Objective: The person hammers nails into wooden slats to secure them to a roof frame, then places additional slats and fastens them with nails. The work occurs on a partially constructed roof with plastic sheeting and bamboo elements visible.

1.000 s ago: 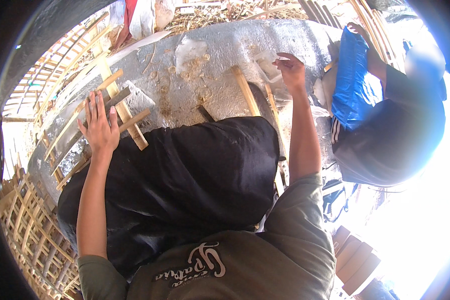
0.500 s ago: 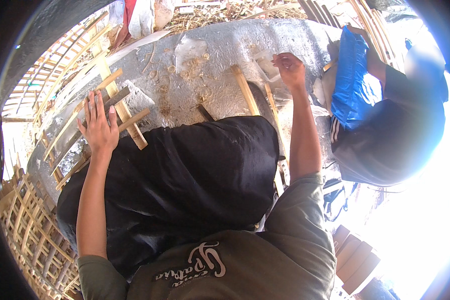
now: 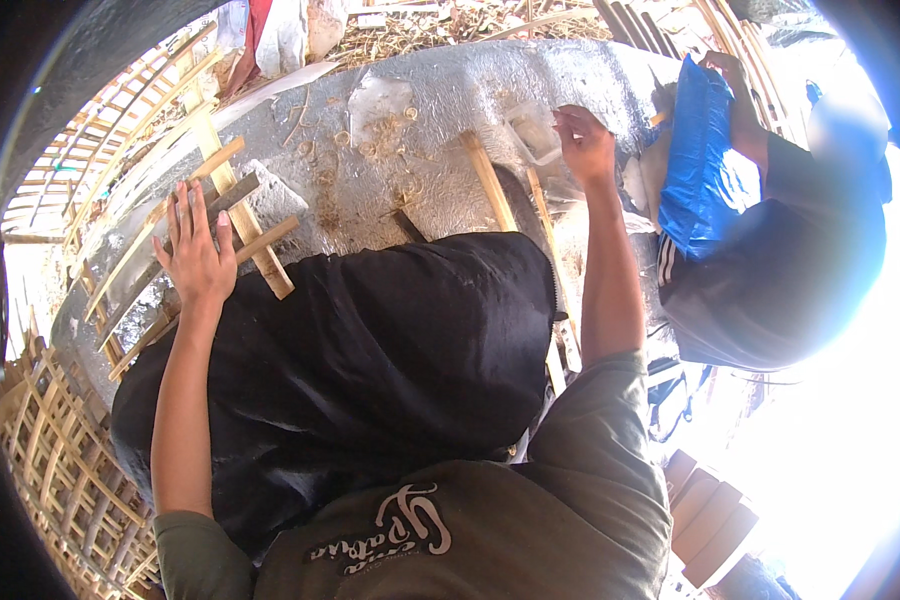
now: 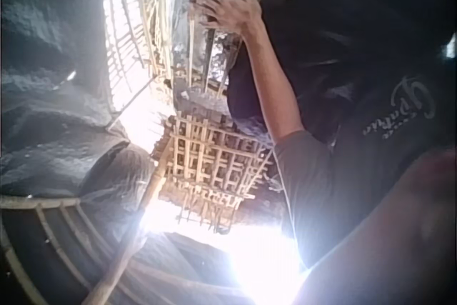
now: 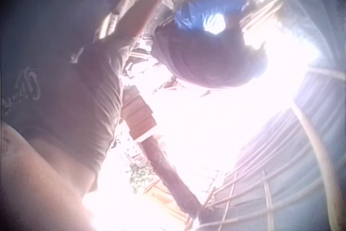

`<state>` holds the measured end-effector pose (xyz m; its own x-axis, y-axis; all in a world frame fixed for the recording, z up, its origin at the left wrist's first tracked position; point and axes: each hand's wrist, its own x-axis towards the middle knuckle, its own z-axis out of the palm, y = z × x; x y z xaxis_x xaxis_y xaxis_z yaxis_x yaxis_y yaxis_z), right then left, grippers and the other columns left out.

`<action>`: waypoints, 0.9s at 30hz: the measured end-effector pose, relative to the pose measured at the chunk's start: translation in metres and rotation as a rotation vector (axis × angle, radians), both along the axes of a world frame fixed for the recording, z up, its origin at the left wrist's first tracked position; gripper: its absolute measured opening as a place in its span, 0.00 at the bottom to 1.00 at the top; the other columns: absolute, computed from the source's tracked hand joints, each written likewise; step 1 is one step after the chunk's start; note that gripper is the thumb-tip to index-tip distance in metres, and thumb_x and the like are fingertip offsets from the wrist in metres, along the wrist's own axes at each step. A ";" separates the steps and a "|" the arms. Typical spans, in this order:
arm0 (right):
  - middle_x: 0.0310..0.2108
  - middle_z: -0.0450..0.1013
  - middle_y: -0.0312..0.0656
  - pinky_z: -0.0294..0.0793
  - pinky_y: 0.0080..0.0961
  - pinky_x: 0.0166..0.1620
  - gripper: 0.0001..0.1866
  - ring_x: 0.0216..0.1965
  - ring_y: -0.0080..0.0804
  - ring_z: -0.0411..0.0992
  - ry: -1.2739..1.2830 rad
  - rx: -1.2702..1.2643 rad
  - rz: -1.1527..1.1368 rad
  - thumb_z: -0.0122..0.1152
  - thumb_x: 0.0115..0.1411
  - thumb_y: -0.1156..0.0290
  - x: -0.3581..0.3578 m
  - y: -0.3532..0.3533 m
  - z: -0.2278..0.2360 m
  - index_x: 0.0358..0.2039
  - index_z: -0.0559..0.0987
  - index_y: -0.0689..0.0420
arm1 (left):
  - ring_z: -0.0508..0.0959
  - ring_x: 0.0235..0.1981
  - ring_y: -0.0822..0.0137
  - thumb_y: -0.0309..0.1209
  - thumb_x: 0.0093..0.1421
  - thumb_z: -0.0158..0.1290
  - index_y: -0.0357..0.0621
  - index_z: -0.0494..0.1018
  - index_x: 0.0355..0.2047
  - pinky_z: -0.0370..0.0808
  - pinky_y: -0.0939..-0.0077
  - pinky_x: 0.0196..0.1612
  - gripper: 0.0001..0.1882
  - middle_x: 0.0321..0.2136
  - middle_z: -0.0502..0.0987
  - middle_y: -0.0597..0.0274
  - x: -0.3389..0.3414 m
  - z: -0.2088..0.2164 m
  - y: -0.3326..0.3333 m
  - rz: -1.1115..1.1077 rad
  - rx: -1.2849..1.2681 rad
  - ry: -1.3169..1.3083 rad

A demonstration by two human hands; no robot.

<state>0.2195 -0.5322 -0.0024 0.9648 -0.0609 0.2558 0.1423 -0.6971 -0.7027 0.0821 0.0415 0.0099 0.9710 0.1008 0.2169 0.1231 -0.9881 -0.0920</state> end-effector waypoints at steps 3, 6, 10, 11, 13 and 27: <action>0.42 0.83 0.45 0.82 0.22 0.47 0.10 0.42 0.28 0.82 0.016 0.008 -0.004 0.61 0.66 0.79 -0.007 0.020 0.007 0.47 0.80 0.63 | 0.50 0.76 0.55 0.49 0.72 0.39 0.56 0.52 0.75 0.45 0.30 0.70 0.34 0.76 0.48 0.64 -0.002 0.001 0.003 0.015 0.001 0.010; 0.39 0.84 0.43 0.83 0.23 0.45 0.10 0.41 0.29 0.84 -0.001 0.101 -0.003 0.66 0.62 0.78 -0.012 0.025 0.009 0.45 0.83 0.61 | 0.50 0.76 0.55 0.49 0.72 0.39 0.56 0.52 0.75 0.45 0.30 0.70 0.34 0.76 0.48 0.64 -0.002 0.000 0.003 0.009 -0.003 0.003; 0.41 0.83 0.49 0.81 0.23 0.46 0.12 0.42 0.30 0.83 0.066 0.311 0.044 0.65 0.63 0.80 -0.022 0.046 0.023 0.47 0.80 0.65 | 0.49 0.76 0.55 0.49 0.72 0.39 0.56 0.52 0.75 0.44 0.29 0.70 0.34 0.76 0.48 0.64 -0.002 -0.002 0.004 0.006 -0.006 0.000; 0.42 0.83 0.51 0.81 0.22 0.47 0.12 0.42 0.31 0.82 0.091 0.344 0.053 0.65 0.63 0.81 -0.025 0.051 0.029 0.48 0.79 0.66 | 0.49 0.76 0.55 0.49 0.72 0.39 0.56 0.52 0.75 0.44 0.29 0.70 0.34 0.76 0.48 0.64 -0.002 -0.001 0.003 0.006 -0.007 0.002; 0.41 0.83 0.52 0.80 0.22 0.47 0.13 0.42 0.31 0.82 0.103 0.380 0.053 0.65 0.63 0.81 -0.028 0.061 0.038 0.49 0.79 0.66 | 0.49 0.76 0.55 0.49 0.72 0.39 0.56 0.52 0.75 0.44 0.29 0.70 0.34 0.76 0.48 0.64 -0.002 0.000 0.003 0.008 -0.005 0.005; 0.41 0.83 0.42 0.77 0.21 0.43 0.07 0.45 0.29 0.81 0.141 0.366 0.237 0.64 0.65 0.79 -0.037 0.122 0.068 0.44 0.82 0.61 | 0.50 0.76 0.56 0.53 0.73 0.35 0.58 0.50 0.75 0.45 0.30 0.70 0.33 0.76 0.48 0.66 -0.002 0.003 0.001 0.045 0.037 0.053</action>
